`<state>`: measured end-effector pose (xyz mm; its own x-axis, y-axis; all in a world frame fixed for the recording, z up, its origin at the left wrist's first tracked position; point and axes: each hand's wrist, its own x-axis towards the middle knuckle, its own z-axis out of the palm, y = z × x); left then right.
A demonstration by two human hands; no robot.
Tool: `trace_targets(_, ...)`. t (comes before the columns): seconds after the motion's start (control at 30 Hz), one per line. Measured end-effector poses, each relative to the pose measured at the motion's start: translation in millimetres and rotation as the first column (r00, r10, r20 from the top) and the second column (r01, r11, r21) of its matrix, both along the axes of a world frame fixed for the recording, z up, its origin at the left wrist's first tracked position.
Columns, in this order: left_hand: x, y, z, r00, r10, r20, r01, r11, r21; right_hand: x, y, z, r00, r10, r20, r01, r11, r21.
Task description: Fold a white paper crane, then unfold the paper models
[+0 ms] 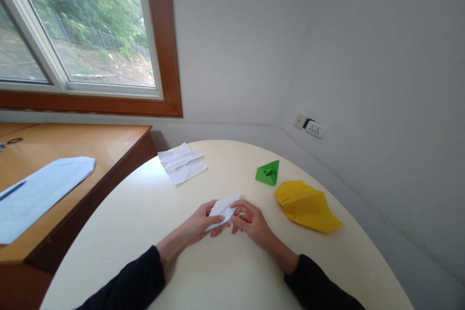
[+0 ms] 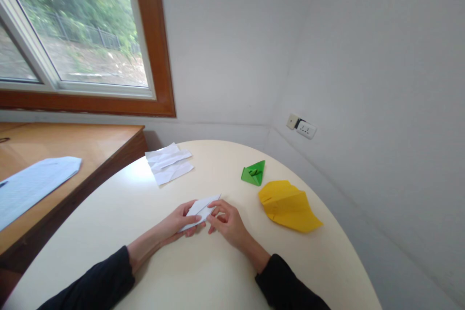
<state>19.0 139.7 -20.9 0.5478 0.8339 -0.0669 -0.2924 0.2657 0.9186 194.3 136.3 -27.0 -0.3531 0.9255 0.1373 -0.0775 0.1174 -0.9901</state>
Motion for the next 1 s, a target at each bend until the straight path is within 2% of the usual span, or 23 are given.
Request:
trace_targets(0.2, 0.2, -0.4, 0.1, 1.000, -0.015, -0.027, 0.015, 1.000, 0.014, 0.2, -1.9, 4.0, 0.999, 0.000, 0.033, 0.001, 1.000, -0.009)
trace_targets(0.57, 2.4, -2.2, 8.1, 0.996, -0.079, -0.041, 0.082, 0.993, 0.085, -2.2, 0.6, -1.9, 0.999, 0.030, 0.044, -0.028, 0.999, -0.041)
trace_targets(0.8, 2.8, 0.6, -4.6, 0.999, -0.019, -0.042, 0.021, 0.999, 0.035, -0.6, 3.8, -8.5, 0.998, -0.001, 0.065, -0.003, 0.998, 0.055)
trace_targets(1.0, 5.2, -0.6, -9.6, 0.987, 0.070, -0.146, -0.046, 0.986, 0.162, -1.9, 2.5, -11.5, 0.994, -0.005, 0.107, -0.005, 0.996, 0.090)
